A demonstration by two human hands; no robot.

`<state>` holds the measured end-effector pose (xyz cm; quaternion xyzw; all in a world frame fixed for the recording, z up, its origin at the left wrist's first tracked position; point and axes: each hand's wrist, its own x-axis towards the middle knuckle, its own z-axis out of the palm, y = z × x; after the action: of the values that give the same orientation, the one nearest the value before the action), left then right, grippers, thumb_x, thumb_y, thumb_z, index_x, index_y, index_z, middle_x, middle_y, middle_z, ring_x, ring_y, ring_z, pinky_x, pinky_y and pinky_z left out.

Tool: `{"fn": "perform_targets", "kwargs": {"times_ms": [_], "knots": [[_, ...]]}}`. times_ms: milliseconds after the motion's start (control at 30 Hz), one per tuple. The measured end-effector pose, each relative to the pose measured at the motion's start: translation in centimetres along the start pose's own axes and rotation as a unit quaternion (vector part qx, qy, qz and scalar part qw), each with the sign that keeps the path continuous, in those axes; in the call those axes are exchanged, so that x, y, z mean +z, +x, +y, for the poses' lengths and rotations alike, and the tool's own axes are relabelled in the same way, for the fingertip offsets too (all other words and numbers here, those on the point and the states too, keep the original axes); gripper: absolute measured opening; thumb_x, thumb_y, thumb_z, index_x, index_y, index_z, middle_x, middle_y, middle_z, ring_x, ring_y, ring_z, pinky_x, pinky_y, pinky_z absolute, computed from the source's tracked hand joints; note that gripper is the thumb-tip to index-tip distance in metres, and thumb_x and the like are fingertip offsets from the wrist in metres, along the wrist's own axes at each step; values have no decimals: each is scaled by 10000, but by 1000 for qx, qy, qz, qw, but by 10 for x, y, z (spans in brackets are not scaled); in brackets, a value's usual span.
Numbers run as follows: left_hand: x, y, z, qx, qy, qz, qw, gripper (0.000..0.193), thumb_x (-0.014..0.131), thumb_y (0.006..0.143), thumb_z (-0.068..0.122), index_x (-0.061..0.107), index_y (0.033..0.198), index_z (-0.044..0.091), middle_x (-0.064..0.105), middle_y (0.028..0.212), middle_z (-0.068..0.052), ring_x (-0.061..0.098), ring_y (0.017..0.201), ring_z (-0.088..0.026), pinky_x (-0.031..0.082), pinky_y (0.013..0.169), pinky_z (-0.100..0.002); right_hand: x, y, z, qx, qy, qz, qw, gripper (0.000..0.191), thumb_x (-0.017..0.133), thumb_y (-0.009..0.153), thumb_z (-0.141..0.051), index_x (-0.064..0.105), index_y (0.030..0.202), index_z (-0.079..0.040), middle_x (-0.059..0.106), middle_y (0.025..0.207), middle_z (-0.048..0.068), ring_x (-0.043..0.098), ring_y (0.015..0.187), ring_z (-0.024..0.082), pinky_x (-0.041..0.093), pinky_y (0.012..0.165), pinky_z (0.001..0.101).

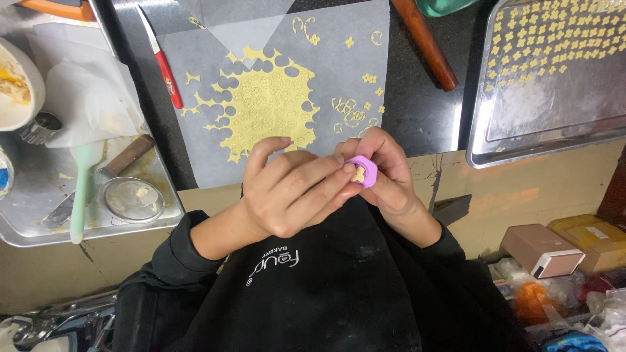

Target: The person uses a small purple flower-shaped cutter to press into a thin sheet of yellow dough, then removes the cutout and places it on a metal tray. They repeat this process multiple times, occasionally using a small red-handled knife to clean the cutter or adjust the dough.

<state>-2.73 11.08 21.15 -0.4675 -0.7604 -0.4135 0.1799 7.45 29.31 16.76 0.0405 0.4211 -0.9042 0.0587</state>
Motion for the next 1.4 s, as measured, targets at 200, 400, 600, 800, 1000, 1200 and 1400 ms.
{"fn": "perform_targets", "kwargs": {"times_ms": [200, 400, 600, 800, 1000, 1200, 1400], "knots": [[-4, 9, 1, -110, -127, -15, 986, 324, 916, 836, 264, 750, 1051, 87, 692, 1039, -33, 627, 857, -186, 478, 839, -390, -2, 3, 2, -24, 7, -20, 999, 212, 624, 1070, -229, 476, 1082, -78, 592, 989, 78, 575, 875, 153, 483, 760, 272], [-3, 13, 6, -219, -223, -32, 949, 265, 869, 845, 205, 728, 1033, 83, 693, 1044, -41, 650, 910, -205, 496, 788, -315, 5, 4, 0, -31, -23, -15, 999, 245, 633, 1067, -259, 464, 1066, -82, 623, 979, 115, 638, 857, 192, 512, 724, 293], [2, 12, 8, -215, -228, -16, 950, 221, 856, 847, 121, 729, 1025, 85, 691, 1000, -42, 645, 845, -185, 495, 747, -296, 6, 8, -3, -47, -42, -17, 998, 234, 637, 1071, -247, 475, 1051, -79, 626, 967, 105, 635, 883, 194, 528, 774, 322], [2, 11, 9, -226, -256, -12, 940, 225, 850, 848, 101, 723, 1031, 74, 679, 963, -28, 641, 797, -160, 499, 712, -283, 7, 8, -3, -48, -70, -14, 996, 232, 638, 1072, -251, 478, 1048, -84, 632, 970, 93, 648, 876, 192, 533, 783, 320], [3, 14, 11, -245, -267, -15, 932, 209, 835, 861, 76, 724, 1039, 76, 685, 971, -30, 651, 803, -135, 519, 676, -250, 5, 10, -5, -57, -104, -15, 993, 231, 635, 1066, -250, 481, 1047, -77, 637, 968, 103, 649, 864, 196, 534, 757, 311], [0, 11, 7, -261, -313, -27, 913, 200, 813, 911, 75, 717, 1086, 59, 690, 1038, -58, 685, 839, -141, 553, 724, -251, 4, 11, -4, -58, -71, -10, 996, 229, 642, 1065, -238, 472, 1053, -85, 622, 974, 103, 640, 879, 202, 527, 779, 322], [3, 9, 5, -275, -340, -41, 898, 175, 804, 914, 56, 725, 1070, 59, 694, 1034, -68, 694, 859, -145, 564, 721, -239, 4, 12, -4, -67, -100, -13, 993, 224, 633, 1066, -233, 467, 1050, -84, 627, 966, 108, 650, 876, 206, 526, 783, 325]]}}
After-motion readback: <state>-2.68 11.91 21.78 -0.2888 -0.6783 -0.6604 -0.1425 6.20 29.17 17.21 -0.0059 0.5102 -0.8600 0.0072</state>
